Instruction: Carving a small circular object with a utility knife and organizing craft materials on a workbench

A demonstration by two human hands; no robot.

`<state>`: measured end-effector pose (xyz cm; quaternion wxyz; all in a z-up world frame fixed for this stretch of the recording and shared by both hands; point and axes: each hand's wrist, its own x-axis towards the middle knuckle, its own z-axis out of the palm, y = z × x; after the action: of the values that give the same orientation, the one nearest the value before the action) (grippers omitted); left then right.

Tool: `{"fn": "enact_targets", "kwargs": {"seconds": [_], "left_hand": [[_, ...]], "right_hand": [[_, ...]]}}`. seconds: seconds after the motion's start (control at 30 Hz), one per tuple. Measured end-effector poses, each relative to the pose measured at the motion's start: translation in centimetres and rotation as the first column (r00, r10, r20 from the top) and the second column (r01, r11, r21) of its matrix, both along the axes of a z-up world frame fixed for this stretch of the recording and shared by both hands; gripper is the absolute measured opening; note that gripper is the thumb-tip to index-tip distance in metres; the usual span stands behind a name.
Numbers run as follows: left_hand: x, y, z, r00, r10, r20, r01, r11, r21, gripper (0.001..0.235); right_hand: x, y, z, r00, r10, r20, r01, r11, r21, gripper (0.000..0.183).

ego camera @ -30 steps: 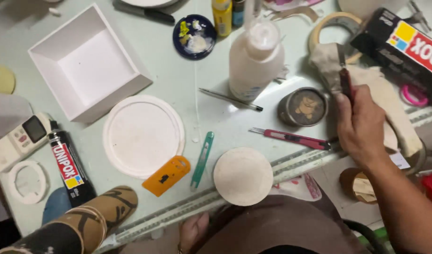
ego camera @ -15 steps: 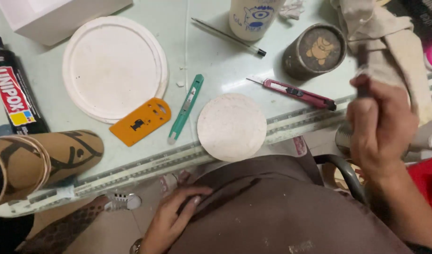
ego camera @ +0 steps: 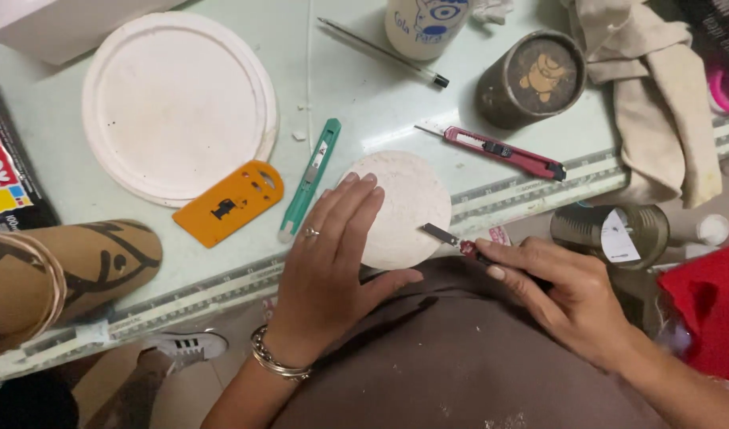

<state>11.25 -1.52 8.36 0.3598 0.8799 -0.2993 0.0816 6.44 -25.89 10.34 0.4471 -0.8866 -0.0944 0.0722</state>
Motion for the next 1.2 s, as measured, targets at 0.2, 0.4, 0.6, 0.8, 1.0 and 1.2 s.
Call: {"fn": "enact_targets", "kwargs": {"seconds": [0.2, 0.4, 0.6, 0.8, 1.0, 1.2], "left_hand": [[0.5, 0.2, -0.6, 0.999, 0.019, -0.045, -0.018, 1.0, 0.023, 0.068], [0.7, 0.3, -0.3, 0.996, 0.019, -0.091, -0.019, 1.0, 0.007, 0.064], [0.8, 0.4, -0.2, 0.995, -0.008, -0.097, 0.005, 1.0, -0.023, 0.058], [0.8, 0.5, -0.4, 0.995, -0.005, -0.099, 0.001, 0.999, -0.034, 0.06], [0.8, 0.6, -0.5, 0.992, -0.007, -0.127, 0.001, 0.999, -0.051, 0.06], [0.9, 0.7, -0.4, 0.995, -0.011, -0.099, 0.007, 0.999, -0.037, 0.06]], "right_hand": [[1.3, 0.0, 0.1, 0.996, 0.088, 0.004, -0.088, 0.995, -0.036, 0.03], [2.2, 0.2, 1.1, 0.986, 0.169, 0.008, -0.167, 0.98, -0.112, 0.032], [4.2, -0.5, 1.5, 0.945, 0.327, 0.029, -0.312, 0.922, -0.23, 0.029], [5.3, -1.0, 1.1, 0.908, 0.417, 0.024, -0.407, 0.897, -0.174, 0.028], [6.9, -2.8, 0.2, 0.851, 0.523, 0.049, -0.478, 0.809, -0.342, 0.027], [8.1, -3.4, -0.6, 0.769, 0.63, 0.111, -0.511, 0.709, -0.486, 0.027]]}}
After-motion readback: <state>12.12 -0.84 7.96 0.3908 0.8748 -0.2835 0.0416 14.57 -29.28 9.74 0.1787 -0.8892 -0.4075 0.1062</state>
